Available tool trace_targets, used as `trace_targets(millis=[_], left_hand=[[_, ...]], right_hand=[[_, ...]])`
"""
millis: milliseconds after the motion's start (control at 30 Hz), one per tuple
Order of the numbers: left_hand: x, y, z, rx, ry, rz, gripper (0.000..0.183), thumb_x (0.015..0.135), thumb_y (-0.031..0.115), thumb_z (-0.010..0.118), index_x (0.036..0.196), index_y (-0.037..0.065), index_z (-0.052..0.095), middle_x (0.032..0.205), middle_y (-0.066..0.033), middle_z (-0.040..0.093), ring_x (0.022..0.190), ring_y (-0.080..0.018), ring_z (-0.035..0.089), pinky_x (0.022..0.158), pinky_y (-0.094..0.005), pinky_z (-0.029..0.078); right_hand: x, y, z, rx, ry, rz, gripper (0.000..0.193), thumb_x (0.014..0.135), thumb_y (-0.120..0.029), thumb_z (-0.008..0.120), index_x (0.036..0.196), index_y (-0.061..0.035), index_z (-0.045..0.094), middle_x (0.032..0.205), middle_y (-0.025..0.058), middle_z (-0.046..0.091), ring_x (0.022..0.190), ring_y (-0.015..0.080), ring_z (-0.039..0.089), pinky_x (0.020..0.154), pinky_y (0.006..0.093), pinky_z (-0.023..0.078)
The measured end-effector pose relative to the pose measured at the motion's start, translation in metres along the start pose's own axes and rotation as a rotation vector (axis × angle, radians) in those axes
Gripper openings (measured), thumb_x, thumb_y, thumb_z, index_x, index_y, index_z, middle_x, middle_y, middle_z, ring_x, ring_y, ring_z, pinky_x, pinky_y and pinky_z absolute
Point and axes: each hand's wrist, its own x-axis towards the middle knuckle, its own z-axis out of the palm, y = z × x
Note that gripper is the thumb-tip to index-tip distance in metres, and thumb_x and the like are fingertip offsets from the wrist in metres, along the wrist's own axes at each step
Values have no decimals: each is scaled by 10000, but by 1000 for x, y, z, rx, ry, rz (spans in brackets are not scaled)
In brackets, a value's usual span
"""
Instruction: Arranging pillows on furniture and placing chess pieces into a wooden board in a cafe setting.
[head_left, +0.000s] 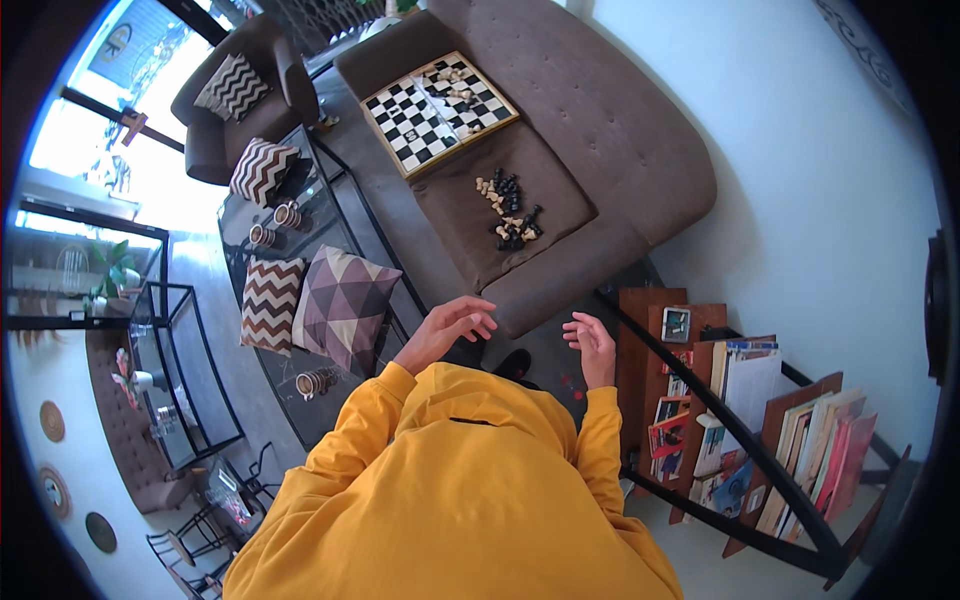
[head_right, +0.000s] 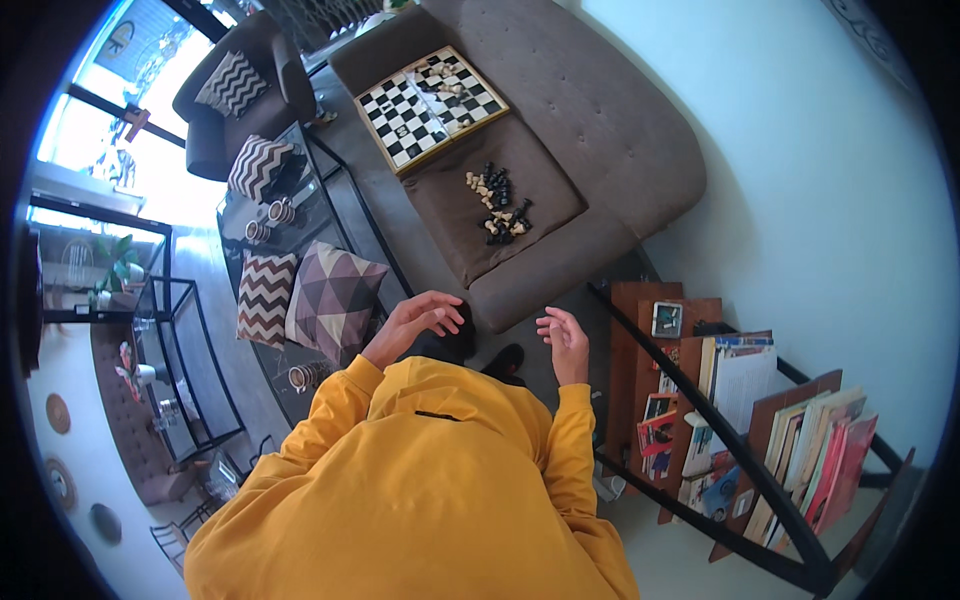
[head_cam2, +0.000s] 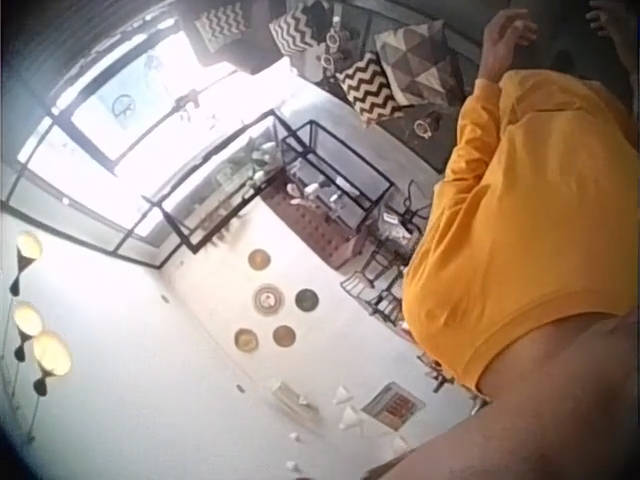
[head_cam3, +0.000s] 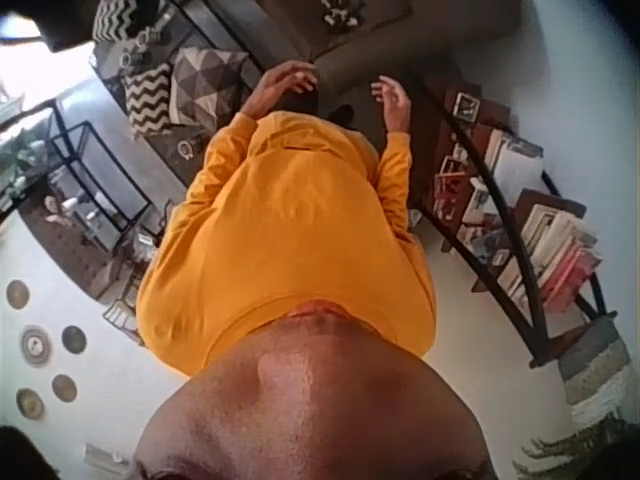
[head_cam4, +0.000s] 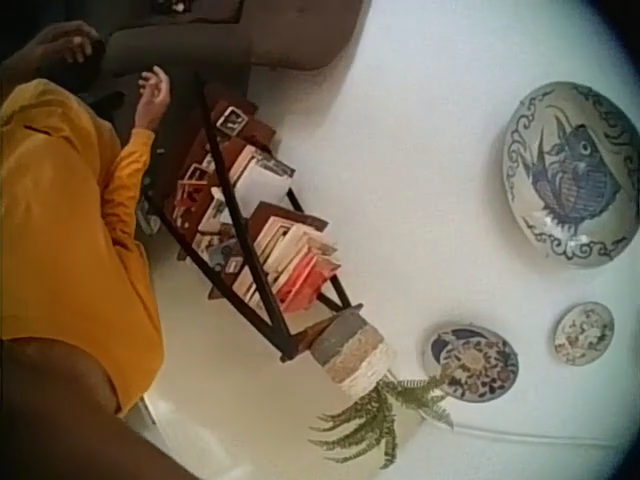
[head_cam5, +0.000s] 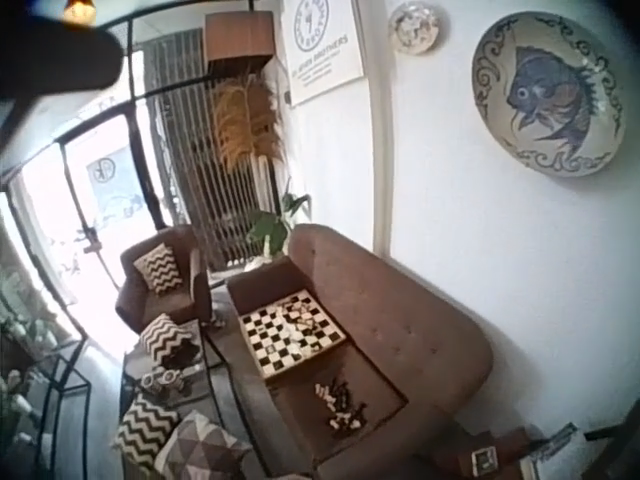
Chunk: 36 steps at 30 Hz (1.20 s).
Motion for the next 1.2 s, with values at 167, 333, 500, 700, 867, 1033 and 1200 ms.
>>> trace_targets(millis=[167,333,500,700,867,1033,1200], left_hand=[[29,10,-25,14,-8,28,293,944,225,475,1166,47,543,1002,-79,628,890,-161,601,795,-277,462],[76,20,-72,24,-85,25,303,950,248,475,1170,51,543,997,-76,627,893,-158,596,793,-277,462],[139,40,-144,-18,-203,-14,306,952,255,475,1171,54,544,992,-72,625,897,-154,591,795,-278,459],[200,76,-245,-32,-288,-74,300,950,249,475,1171,59,547,987,-65,624,893,-147,591,789,-264,449],[237,89,-291,-7,-339,-111,290,950,244,472,1170,70,548,982,-48,625,891,-134,590,779,-251,442],[253,103,-291,27,-369,-101,284,951,247,471,1166,80,551,981,-41,625,891,-132,591,774,-251,443],[244,119,-274,121,-360,-54,293,950,255,472,1164,71,552,983,-48,625,890,-136,593,782,-259,447]], right_hand=[[31,-14,20,144,16,33,276,933,-145,449,1152,-9,549,992,110,642,839,153,622,730,251,506],[67,-30,47,240,74,22,265,932,-135,459,1146,-8,551,978,102,646,824,150,622,719,248,500],[132,-54,93,258,223,51,280,929,-179,486,1138,-6,555,975,106,638,822,158,623,713,253,507],[211,-94,180,255,331,136,261,936,-167,471,1116,-5,568,956,99,646,810,148,618,707,248,496],[238,-111,230,186,176,158,244,944,-139,457,1121,-8,563,957,83,640,821,132,607,731,239,473],[245,-118,237,179,194,200,241,947,-141,454,1120,-15,565,948,71,634,826,126,598,727,235,466],[258,-118,221,264,200,53,235,942,-144,467,1109,-16,572,946,70,634,823,124,598,725,233,465]])
